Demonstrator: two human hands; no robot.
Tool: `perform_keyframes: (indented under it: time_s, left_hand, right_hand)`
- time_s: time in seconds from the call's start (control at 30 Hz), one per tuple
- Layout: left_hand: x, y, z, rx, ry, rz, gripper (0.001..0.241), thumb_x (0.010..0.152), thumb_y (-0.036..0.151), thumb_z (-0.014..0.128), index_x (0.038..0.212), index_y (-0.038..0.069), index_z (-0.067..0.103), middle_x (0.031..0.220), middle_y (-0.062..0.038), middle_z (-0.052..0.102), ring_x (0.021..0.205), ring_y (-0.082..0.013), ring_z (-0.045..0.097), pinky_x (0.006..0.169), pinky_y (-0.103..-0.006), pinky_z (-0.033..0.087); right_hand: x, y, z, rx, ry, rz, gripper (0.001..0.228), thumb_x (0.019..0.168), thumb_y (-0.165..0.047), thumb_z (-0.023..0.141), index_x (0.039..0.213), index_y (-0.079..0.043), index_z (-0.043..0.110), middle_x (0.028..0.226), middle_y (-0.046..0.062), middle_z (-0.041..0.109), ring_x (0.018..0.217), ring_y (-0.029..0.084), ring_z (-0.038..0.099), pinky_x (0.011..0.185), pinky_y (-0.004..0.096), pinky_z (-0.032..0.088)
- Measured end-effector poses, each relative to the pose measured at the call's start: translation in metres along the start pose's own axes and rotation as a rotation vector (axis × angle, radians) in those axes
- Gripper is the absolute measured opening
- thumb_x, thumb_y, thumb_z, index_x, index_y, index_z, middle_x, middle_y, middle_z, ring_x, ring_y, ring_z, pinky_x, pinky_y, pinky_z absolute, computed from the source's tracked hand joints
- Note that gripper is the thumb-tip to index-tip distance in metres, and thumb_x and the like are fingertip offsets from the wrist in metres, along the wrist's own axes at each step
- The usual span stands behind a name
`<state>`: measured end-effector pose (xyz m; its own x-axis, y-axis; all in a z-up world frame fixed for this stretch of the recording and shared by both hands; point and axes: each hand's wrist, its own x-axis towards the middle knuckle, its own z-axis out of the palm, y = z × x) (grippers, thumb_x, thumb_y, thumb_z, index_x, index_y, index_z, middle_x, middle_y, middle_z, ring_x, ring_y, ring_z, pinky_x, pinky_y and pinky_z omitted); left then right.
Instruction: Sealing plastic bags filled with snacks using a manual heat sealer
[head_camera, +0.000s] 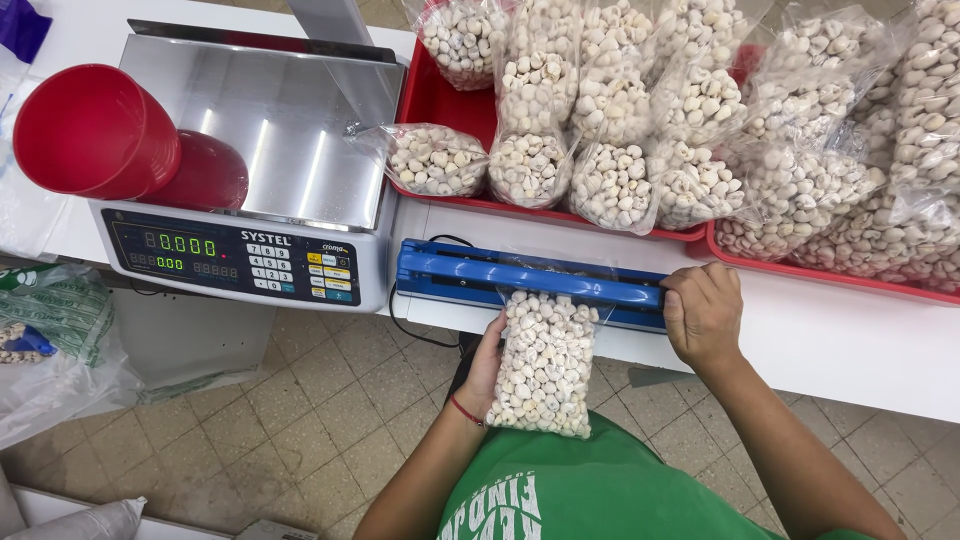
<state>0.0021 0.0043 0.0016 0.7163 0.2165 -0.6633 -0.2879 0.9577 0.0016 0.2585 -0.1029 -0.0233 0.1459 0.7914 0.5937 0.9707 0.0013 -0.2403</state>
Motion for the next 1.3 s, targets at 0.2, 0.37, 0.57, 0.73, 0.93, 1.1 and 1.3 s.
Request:
perform_keyframes:
  time_s: [0.2,0.37,0.57,0.73,0.93,1.1,1.3]
  left_hand:
    - [0.005,0.0,-0.008,-0.006,-0.015,-0.003,0.071,0.084,0.055,0.066,0.125,-0.002,0.061,0.121,-0.024,0.064,0.112,-0.0365,0.064,0.102,-0.0493,0.047]
    - [0.008,0.001,-0.01,0.0,-0.019,-0.008,0.072,0.083,0.055,0.066,0.126,-0.003,0.061,0.121,-0.024,0.064,0.112,-0.0363,0.064,0.102,-0.0492,0.047]
    - [0.032,0.009,-0.044,0.084,-0.244,-0.184,0.086,0.081,0.066,0.05,0.147,0.011,0.043,0.148,-0.019,0.044,0.132,-0.0355,0.045,0.109,-0.049,0.035]
    - [0.015,0.007,-0.021,0.096,-0.244,-0.193,0.087,0.081,0.066,0.047,0.148,0.01,0.041,0.149,-0.019,0.043,0.133,-0.0351,0.044,0.111,-0.0491,0.033]
    - [0.011,0.002,-0.011,0.007,-0.05,-0.014,0.075,0.083,0.058,0.065,0.129,-0.001,0.059,0.124,-0.025,0.063,0.114,-0.036,0.062,0.104,-0.0492,0.045]
    - [0.012,0.002,-0.013,0.016,-0.053,-0.014,0.075,0.083,0.058,0.065,0.129,-0.001,0.059,0.124,-0.024,0.063,0.114,-0.0357,0.062,0.103,-0.0492,0.046]
    - [0.007,-0.001,-0.009,-0.011,-0.052,-0.013,0.075,0.083,0.057,0.065,0.13,-0.001,0.059,0.125,-0.025,0.062,0.115,-0.0358,0.062,0.104,-0.0492,0.045]
  right_hand:
    - [-0.001,0.0,0.0,-0.005,-0.017,0.013,0.033,0.104,-0.031,0.037,0.089,-0.013,0.06,0.081,0.003,0.056,0.075,0.026,0.048,0.071,0.038,0.037]
    - [0.01,-0.003,-0.018,-0.022,-0.063,0.018,0.028,0.104,-0.028,0.041,0.09,-0.014,0.061,0.086,0.003,0.059,0.08,0.027,0.051,0.075,0.039,0.037]
    - [0.025,-0.013,-0.045,0.666,0.197,0.451,0.051,0.106,-0.046,0.024,0.113,-0.005,0.055,0.101,0.013,0.062,0.096,0.024,0.062,0.088,0.034,0.053]
    - [0.027,-0.025,-0.034,0.773,0.2,0.623,0.049,0.107,-0.047,0.039,0.123,-0.004,0.055,0.104,0.012,0.067,0.104,0.023,0.066,0.106,0.037,0.045]
    - [0.016,-0.043,-0.019,-0.11,-0.305,-0.144,0.06,0.099,-0.059,0.023,0.139,-0.023,0.049,0.156,0.006,0.038,0.146,0.032,0.027,0.12,0.056,0.009]
    - [0.014,-0.042,-0.019,-0.181,-0.373,-0.138,0.07,0.094,-0.069,0.012,0.143,-0.03,0.045,0.158,-0.001,0.033,0.147,0.025,0.025,0.121,0.057,0.004]
    - [0.031,-0.05,-0.018,-0.151,-0.385,-0.216,0.073,0.092,-0.072,0.012,0.138,-0.03,0.049,0.157,0.0,0.036,0.145,0.023,0.029,0.122,0.057,0.005]
